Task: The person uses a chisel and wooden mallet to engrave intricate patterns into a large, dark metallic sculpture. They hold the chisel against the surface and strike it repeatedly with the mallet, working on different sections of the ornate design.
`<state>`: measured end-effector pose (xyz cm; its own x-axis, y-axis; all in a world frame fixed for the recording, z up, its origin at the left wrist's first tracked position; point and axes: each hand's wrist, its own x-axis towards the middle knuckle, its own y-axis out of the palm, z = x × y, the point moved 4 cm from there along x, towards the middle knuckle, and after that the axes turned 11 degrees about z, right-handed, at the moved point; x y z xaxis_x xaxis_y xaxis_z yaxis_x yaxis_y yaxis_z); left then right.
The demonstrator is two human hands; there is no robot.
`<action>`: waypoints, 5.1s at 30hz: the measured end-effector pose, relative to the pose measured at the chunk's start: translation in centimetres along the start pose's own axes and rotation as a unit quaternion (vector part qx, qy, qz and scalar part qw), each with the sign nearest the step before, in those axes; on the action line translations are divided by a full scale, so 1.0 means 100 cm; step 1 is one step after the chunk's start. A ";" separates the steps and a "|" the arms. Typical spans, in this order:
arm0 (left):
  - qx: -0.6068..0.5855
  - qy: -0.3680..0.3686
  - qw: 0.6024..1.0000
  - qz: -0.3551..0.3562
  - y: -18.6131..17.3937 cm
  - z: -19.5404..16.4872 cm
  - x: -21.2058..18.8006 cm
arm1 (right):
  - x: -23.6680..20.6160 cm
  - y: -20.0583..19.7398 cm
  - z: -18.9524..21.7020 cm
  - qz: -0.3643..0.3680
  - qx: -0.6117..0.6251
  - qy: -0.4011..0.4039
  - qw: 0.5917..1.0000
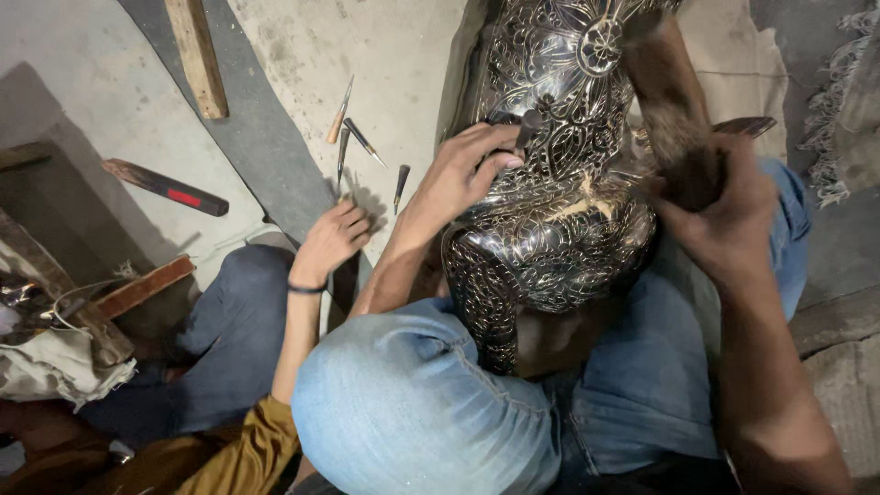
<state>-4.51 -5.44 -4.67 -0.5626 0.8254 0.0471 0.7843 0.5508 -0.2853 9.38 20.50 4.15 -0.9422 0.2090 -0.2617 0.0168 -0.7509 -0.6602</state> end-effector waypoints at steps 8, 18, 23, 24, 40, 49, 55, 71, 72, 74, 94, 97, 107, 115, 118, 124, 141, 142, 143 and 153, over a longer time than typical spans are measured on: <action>0.024 0.021 0.999 -0.002 0.001 -0.003 -0.001 | 0.015 -0.009 0.047 0.094 -0.215 -0.125 0.964; 0.023 -0.001 1.000 -0.014 0.001 -0.003 -0.001 | 0.029 -0.021 0.074 0.051 -0.238 -0.179 0.953; 0.031 0.025 0.999 -0.017 0.001 -0.002 -0.002 | 0.030 -0.021 0.068 0.050 -0.270 -0.158 0.949; 0.035 0.033 0.999 -0.019 0.001 -0.002 -0.002 | 0.031 -0.022 0.063 0.048 -0.245 -0.132 0.959; 0.006 -0.005 1.000 -0.016 0.000 -0.004 -0.001 | 0.033 -0.012 0.053 0.033 -0.138 -0.274 0.951; 0.012 0.001 1.000 -0.019 0.001 0.003 -0.004 | 0.033 -0.007 0.061 0.041 -0.191 -0.214 0.957; -0.005 -0.010 1.000 -0.018 0.005 0.008 -0.005 | 0.038 -0.008 0.066 0.048 -0.301 -0.191 0.933; -0.002 -0.007 1.000 -0.024 -0.003 -0.005 0.000 | 0.046 -0.016 0.065 0.051 -0.157 -0.254 0.953; 0.003 0.015 0.999 -0.029 -0.003 -0.006 0.000 | 0.046 -0.015 0.066 0.062 -0.168 -0.250 0.952; 0.004 -0.001 1.000 -0.020 -0.002 -0.002 0.000 | 0.047 -0.017 0.066 0.032 -0.235 -0.214 0.948; 0.022 -0.001 0.999 -0.031 0.001 0.002 -0.003 | 0.044 -0.011 0.075 0.060 -0.351 -0.213 0.910; 0.011 -0.015 1.000 -0.024 0.000 0.004 -0.002 | 0.041 -0.011 0.066 0.067 -0.324 -0.206 0.921; 0.020 0.023 0.999 -0.036 0.001 0.005 -0.004 | 0.047 -0.010 0.071 0.008 -0.261 -0.252 0.932; 0.005 -0.026 1.000 -0.015 0.002 0.007 -0.003 | 0.049 -0.006 0.075 0.016 -0.282 -0.218 0.934; -0.009 -0.029 0.999 -0.010 0.001 0.009 -0.002 | 0.048 -0.009 0.071 -0.005 -0.232 -0.222 0.947; -0.053 -0.047 0.997 -0.025 0.003 0.013 -0.003 | 0.047 -0.017 0.085 -0.027 -0.229 -0.250 0.940; -0.019 -0.020 0.999 -0.021 0.001 0.009 -0.004 | 0.049 -0.010 0.076 -0.014 -0.217 -0.206 0.954; -0.034 -0.025 0.999 -0.026 0.001 0.010 -0.004 | 0.048 -0.007 0.075 -0.019 -0.198 -0.221 0.955; -0.053 -0.031 0.998 -0.027 0.002 0.011 -0.005 | 0.047 -0.004 0.073 -0.022 -0.178 -0.231 0.956; -0.010 -0.025 0.999 -0.022 0.000 0.006 0.000 | 0.057 -0.011 0.078 0.035 -0.156 -0.250 0.955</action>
<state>-4.68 -5.58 -5.24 -0.6083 0.7937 0.0115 0.7635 0.5890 -0.2649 1.39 17.59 8.86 -0.9756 -0.2195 0.0046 0.1114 -0.5128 -0.8512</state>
